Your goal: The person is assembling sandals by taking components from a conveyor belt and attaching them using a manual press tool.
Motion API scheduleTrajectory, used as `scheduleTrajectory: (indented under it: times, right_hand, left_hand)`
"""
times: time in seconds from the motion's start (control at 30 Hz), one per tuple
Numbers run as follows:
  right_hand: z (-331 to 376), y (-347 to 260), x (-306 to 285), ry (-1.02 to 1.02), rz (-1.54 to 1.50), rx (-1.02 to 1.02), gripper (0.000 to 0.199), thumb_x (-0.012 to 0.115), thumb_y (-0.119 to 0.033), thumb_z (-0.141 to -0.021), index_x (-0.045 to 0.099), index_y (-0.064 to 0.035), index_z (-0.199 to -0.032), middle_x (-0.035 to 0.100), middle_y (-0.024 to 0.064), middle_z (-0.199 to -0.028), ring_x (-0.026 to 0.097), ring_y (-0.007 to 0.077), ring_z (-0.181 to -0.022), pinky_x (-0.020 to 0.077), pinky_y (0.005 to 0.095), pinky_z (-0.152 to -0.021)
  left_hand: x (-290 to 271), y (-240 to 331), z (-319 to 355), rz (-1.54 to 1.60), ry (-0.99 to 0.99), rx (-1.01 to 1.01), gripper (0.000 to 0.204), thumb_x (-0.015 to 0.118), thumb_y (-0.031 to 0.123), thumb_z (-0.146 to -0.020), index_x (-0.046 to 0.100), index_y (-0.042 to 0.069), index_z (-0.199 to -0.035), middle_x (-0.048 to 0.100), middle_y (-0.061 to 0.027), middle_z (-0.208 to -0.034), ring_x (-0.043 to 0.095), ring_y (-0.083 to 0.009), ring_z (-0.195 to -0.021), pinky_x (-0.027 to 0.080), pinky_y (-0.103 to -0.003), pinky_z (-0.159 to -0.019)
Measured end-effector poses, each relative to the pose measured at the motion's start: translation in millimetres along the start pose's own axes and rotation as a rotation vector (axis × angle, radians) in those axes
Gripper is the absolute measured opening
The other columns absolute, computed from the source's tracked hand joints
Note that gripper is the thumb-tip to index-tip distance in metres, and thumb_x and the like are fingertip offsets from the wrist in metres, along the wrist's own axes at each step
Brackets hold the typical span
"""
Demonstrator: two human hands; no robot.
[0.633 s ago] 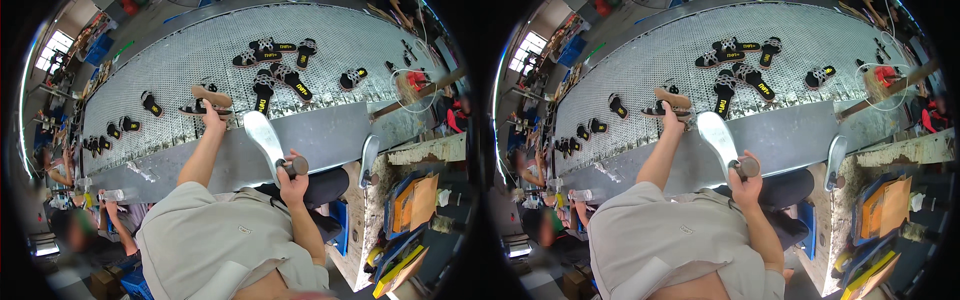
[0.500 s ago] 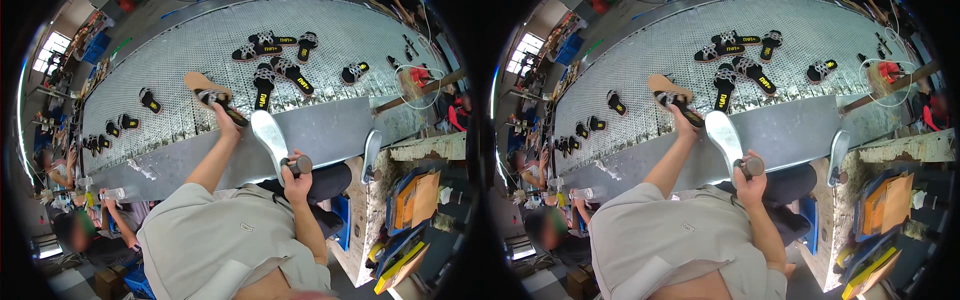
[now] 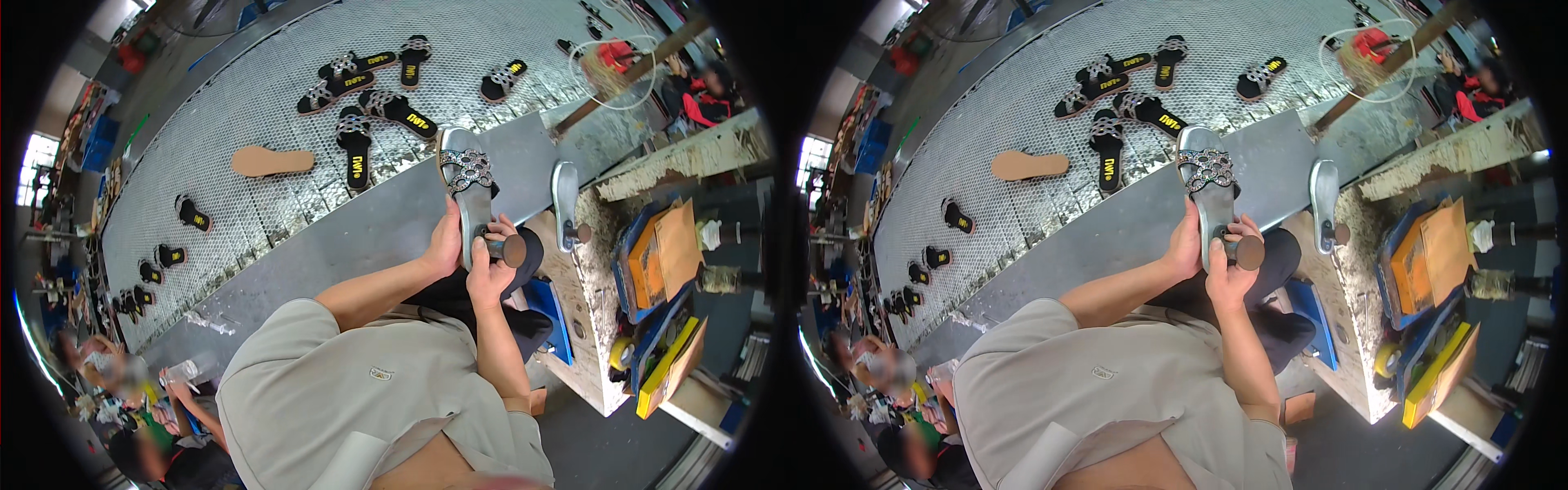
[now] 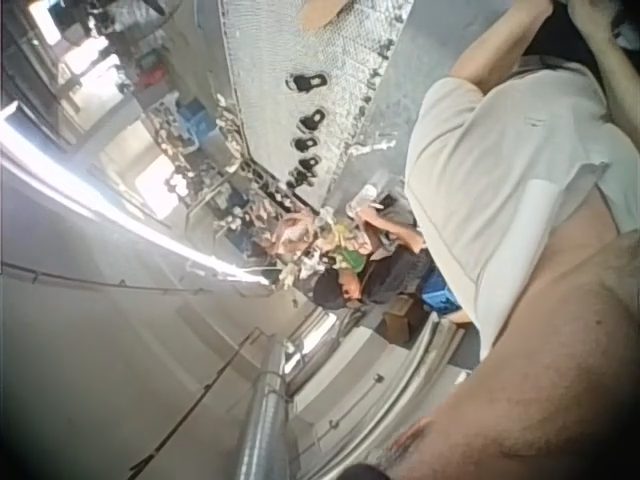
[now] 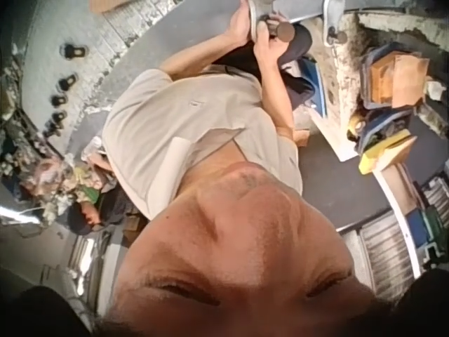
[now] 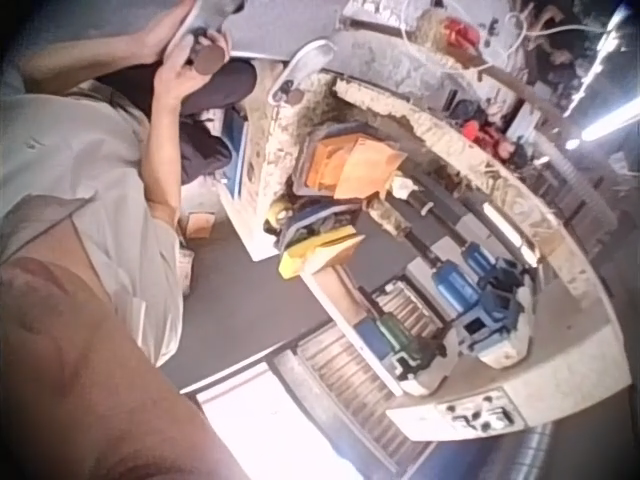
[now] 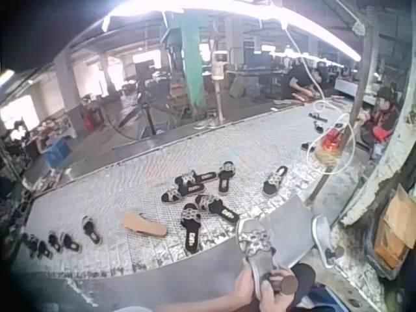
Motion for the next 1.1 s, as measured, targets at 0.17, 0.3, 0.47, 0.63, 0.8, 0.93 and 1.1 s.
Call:
scheduleTrajectory:
  times: [0.17,0.3,0.47,0.63,0.8,0.93,1.1]
  right_hand:
    - [-10,-5,-26,0.109,0.115,-0.069,0.018,0.074,-0.009,-0.086,0.062,-0.0012,-0.097,0.064,0.0158,-0.115,0.058,0.0399,-0.128,0.0468,0.0503,-0.107]
    - [-28,1,-69,0.21,0.108,-0.048,0.019,0.075,-0.006,-0.085,0.064,-0.0002,-0.099,0.065,0.0167,-0.118,0.061,0.0322,-0.122,0.0481,0.0432,-0.102]
    - [-63,-15,-189,0.537,0.29,0.049,0.013,0.071,-0.003,-0.086,0.062,-0.001,-0.095,0.064,0.0118,-0.11,0.059,0.0303,-0.124,0.0438,0.0442,-0.107]
    - [-101,-30,-322,0.812,0.761,-0.05,0.021,0.072,-0.013,-0.089,0.062,0.0006,-0.102,0.062,0.015,-0.102,0.061,0.0305,-0.1,0.0474,0.0408,-0.09]
    - [-143,12,-397,0.903,1.053,-0.11,0.027,0.07,-0.016,-0.09,0.064,0.0038,-0.107,0.063,0.0236,-0.113,0.053,0.0447,-0.111,0.0421,0.0517,-0.099]
    - [-169,42,-427,0.94,1.32,-0.05,0.032,0.072,-0.024,-0.087,0.065,0.0043,-0.098,0.064,0.0253,-0.111,0.054,0.0446,-0.111,0.0416,0.0567,-0.098]
    - [-168,39,-410,0.649,1.596,-0.165,0.04,0.076,-0.038,-0.088,0.075,-0.0053,-0.11,0.074,0.0181,-0.097,0.07,0.0387,-0.075,0.0549,0.0513,-0.066]
  left_hand:
    - [14,-14,-7,-0.009,0.148,-0.11,0.079,0.024,0.071,-0.106,0.055,0.006,-0.137,0.066,-0.0089,-0.126,0.065,-0.0208,-0.115,0.053,-0.038,-0.102]
    - [34,-33,-37,-0.006,0.024,-0.183,0.071,0.028,0.065,-0.109,0.05,0.011,-0.149,0.062,-0.0098,-0.134,0.06,-0.0224,-0.123,0.048,-0.042,-0.108]
    - [-101,118,-97,-1.211,0.245,0.453,0.054,0.04,0.033,-0.113,0.042,0.0,-0.156,0.055,-0.016,-0.145,0.054,-0.0274,-0.132,0.044,-0.043,-0.113]
    - [-258,329,-58,-2.265,1.008,0.512,0.056,0.051,0.045,-0.105,0.06,0.003,-0.142,0.062,-0.0277,-0.137,0.054,-0.0476,-0.128,0.042,-0.055,-0.109]
    - [-310,374,-8,-2.251,1.46,-0.033,0.062,0.041,0.063,-0.103,0.056,0.027,-0.151,0.036,-0.0213,-0.164,0.034,-0.0519,-0.146,0.034,-0.072,-0.109]
    - [-355,369,23,-2.262,1.476,-0.27,0.057,0.044,0.061,-0.103,0.06,0.028,-0.146,0.042,-0.0205,-0.16,0.04,-0.0504,-0.141,0.037,-0.074,-0.104]
    - [-382,407,125,-2.632,1.396,0.53,0.05,0.07,0.045,-0.091,0.076,-0.001,-0.109,0.056,-0.0374,-0.132,0.056,-0.0545,-0.118,0.034,-0.075,-0.104]
Point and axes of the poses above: each hand's wrist, its own z-axis away from the middle knuckle, its own x-axis out of the palm, y = z × x, the point moved 10 cm from there along -z, towards the middle knuckle
